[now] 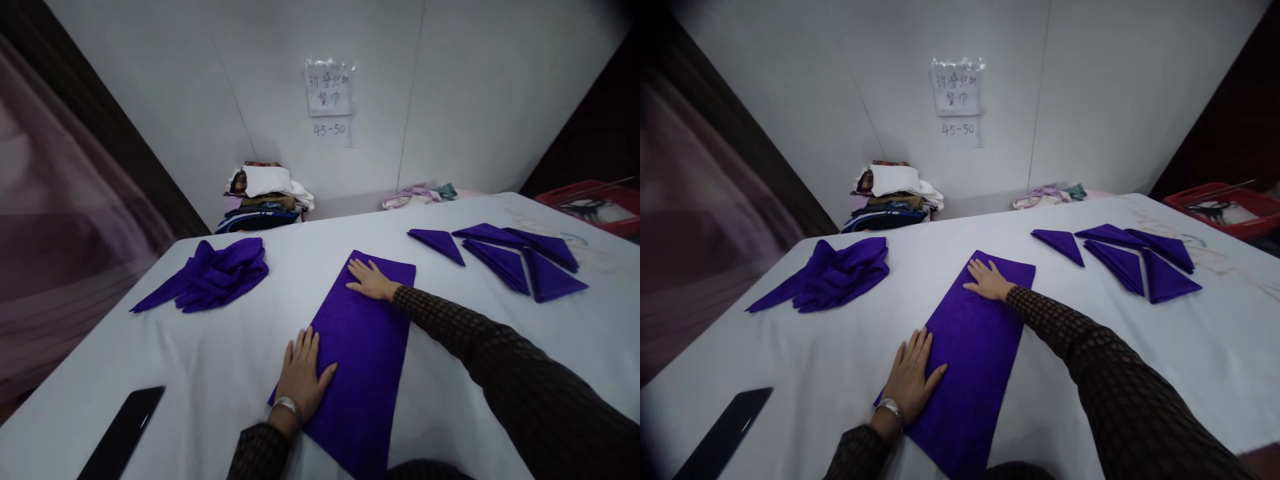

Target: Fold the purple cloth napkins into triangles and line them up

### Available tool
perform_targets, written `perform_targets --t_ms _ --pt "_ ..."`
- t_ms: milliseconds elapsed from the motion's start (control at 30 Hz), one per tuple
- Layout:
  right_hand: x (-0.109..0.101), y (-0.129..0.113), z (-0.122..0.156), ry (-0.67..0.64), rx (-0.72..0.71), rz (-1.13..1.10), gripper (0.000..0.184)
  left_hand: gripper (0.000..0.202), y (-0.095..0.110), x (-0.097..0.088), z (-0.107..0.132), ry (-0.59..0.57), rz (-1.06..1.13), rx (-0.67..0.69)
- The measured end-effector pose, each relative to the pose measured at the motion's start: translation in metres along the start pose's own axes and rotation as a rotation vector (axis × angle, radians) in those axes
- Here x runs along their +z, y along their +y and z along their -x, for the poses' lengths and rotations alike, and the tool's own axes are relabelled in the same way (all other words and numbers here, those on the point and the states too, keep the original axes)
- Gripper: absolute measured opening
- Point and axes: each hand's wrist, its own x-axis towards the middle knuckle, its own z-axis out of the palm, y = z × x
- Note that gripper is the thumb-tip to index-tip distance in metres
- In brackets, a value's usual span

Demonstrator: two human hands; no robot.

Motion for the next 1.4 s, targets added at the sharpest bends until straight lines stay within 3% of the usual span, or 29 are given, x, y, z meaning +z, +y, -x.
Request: perform_targets --t_ms 100,233,400,600,900,1200,1400 --pt "0.0 0.012 0.038 -0.004 0.037 0.011 0.082 0.074 -0.001 0.001 -0.001 0.006 -0.014 0.007" --pt "-0.004 0.05 0.069 -0.024 0.187 0.047 0.081 0.074 -0.004 0.005 -0.003 0.03 -0.026 0.017" --pt "-0.007 0.086 0.071 0.029 0.277 0.06 0.073 0.072 -0.005 0.006 -0.003 0.037 -0.05 0.022" --pt "-0.019 0.109 0.062 0.125 0.507 0.011 0.058 0.074 -0.004 0.003 -0.004 0.011 -0.078 0.006" --pt "-0.039 0.111 0.081 0.1 0.602 0.018 0.039 0.074 -0.002 0.001 -0.005 0.015 -0.052 0.004" --pt "-0.042 0.102 0.06 0.065 0.697 -0.034 0.03 0.07 -0.003 0.001 -0.005 0.018 -0.013 -0.003" --pt "-0.044 0.112 0.048 0.163 0.7 -0.075 0.03 0.062 0.002 -0.008 -0.011 -0.045 0.054 -0.062"
